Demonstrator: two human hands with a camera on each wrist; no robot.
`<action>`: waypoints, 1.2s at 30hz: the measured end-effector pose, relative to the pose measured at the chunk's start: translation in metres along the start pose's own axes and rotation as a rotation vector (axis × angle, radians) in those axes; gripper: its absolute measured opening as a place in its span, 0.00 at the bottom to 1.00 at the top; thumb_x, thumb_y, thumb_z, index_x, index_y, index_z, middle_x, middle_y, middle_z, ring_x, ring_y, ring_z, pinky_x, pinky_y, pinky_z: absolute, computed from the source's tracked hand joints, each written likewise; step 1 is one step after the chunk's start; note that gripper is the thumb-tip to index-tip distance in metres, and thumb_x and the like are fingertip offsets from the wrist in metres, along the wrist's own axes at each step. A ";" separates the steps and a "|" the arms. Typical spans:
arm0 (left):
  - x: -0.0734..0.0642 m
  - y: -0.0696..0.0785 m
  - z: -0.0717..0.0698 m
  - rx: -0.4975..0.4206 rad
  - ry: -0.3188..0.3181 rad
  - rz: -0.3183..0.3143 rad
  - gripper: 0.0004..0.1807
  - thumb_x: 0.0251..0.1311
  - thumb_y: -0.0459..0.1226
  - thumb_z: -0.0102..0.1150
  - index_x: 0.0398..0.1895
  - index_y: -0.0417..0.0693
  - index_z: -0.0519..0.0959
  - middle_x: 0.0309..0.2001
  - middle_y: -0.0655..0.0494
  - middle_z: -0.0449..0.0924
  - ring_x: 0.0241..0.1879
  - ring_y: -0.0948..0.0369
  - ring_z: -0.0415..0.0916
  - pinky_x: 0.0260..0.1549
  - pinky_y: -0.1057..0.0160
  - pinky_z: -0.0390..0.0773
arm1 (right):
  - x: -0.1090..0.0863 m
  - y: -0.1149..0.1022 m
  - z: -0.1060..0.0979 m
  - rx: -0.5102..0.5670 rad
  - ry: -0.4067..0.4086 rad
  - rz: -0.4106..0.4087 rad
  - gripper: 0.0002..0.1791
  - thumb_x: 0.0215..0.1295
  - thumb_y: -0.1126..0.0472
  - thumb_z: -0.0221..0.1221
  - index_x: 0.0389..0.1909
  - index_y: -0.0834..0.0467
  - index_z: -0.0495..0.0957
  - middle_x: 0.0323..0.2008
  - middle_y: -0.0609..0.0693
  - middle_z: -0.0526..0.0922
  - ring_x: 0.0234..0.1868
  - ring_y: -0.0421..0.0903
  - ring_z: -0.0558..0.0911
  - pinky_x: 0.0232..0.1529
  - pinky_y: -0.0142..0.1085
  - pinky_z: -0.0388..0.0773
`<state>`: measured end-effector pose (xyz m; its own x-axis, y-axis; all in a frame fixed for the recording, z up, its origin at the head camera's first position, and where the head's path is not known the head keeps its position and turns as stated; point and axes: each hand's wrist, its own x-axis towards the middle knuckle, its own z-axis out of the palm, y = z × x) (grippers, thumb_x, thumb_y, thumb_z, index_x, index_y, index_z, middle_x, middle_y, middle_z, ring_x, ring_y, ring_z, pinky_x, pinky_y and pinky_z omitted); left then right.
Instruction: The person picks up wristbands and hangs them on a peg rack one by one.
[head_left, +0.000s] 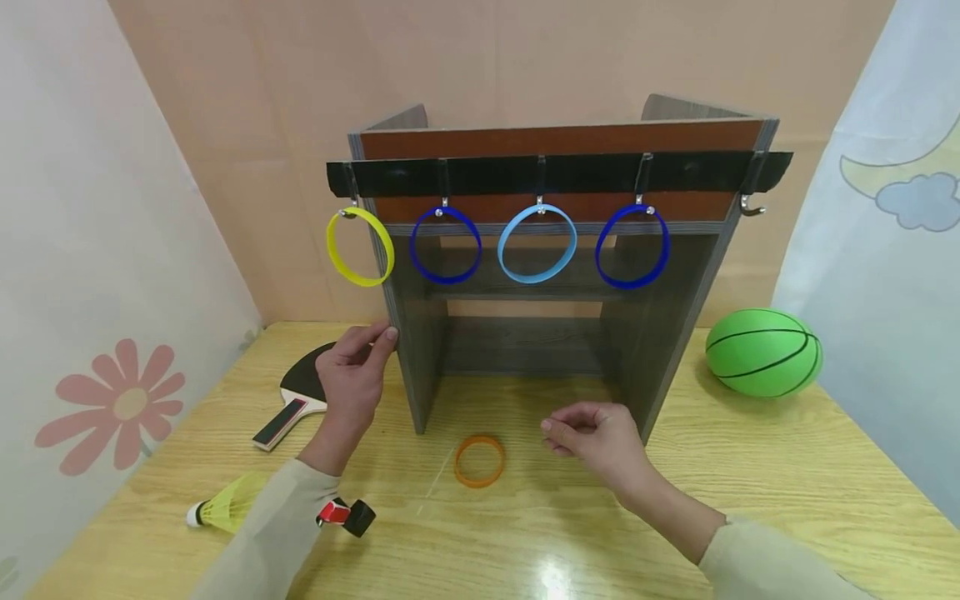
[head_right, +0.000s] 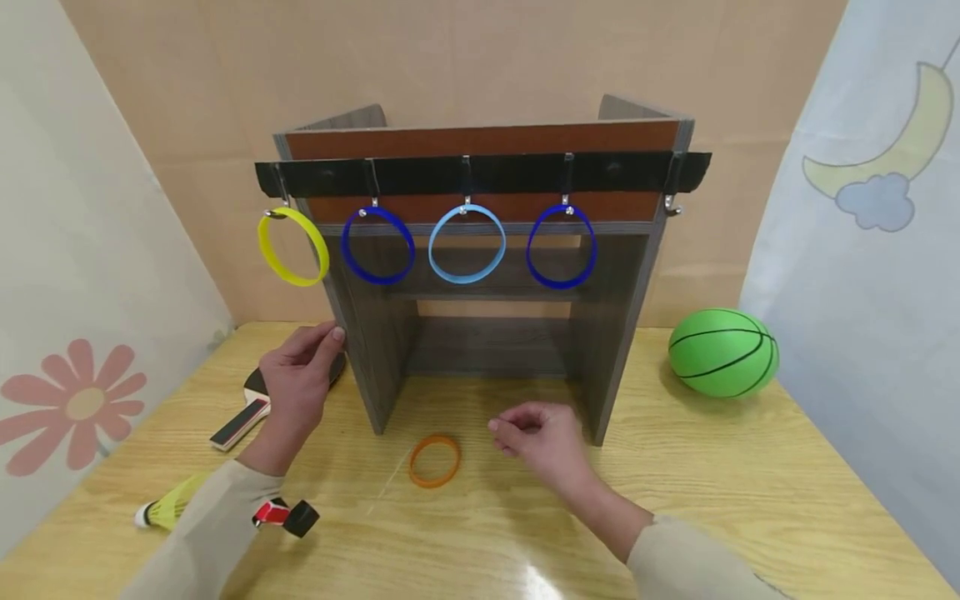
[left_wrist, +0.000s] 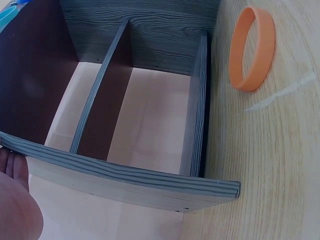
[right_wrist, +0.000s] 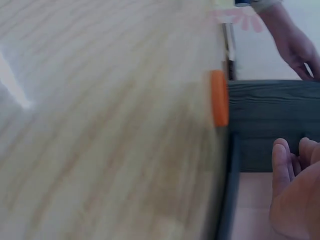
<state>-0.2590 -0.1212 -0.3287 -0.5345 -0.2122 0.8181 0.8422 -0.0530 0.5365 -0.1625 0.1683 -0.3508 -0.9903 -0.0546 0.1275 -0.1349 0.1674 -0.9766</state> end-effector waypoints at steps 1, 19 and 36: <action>0.000 0.000 0.000 0.003 -0.002 -0.001 0.05 0.53 0.21 0.62 0.33 0.23 0.80 0.26 0.53 0.80 0.22 0.63 0.74 0.25 0.72 0.76 | 0.000 0.003 0.002 -0.002 -0.016 -0.003 0.09 0.58 0.67 0.65 0.35 0.70 0.80 0.33 0.64 0.82 0.33 0.56 0.84 0.35 0.40 0.81; 0.000 -0.001 0.000 0.019 -0.008 0.007 0.05 0.53 0.20 0.62 0.33 0.23 0.81 0.26 0.53 0.80 0.22 0.62 0.75 0.24 0.72 0.75 | 0.008 0.028 0.035 -0.020 -0.194 0.069 0.13 0.57 0.67 0.65 0.38 0.73 0.78 0.29 0.59 0.82 0.31 0.54 0.84 0.33 0.40 0.82; 0.000 -0.004 -0.002 0.016 -0.001 0.014 0.05 0.53 0.20 0.62 0.34 0.24 0.81 0.26 0.52 0.80 0.20 0.59 0.73 0.23 0.72 0.74 | 0.018 0.030 0.043 -0.165 -0.191 0.104 0.13 0.54 0.66 0.68 0.36 0.70 0.78 0.28 0.53 0.82 0.30 0.49 0.82 0.31 0.40 0.81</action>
<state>-0.2622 -0.1225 -0.3310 -0.5227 -0.2116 0.8258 0.8484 -0.0342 0.5282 -0.1834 0.1298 -0.3853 -0.9773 -0.2105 -0.0225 -0.0515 0.3392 -0.9393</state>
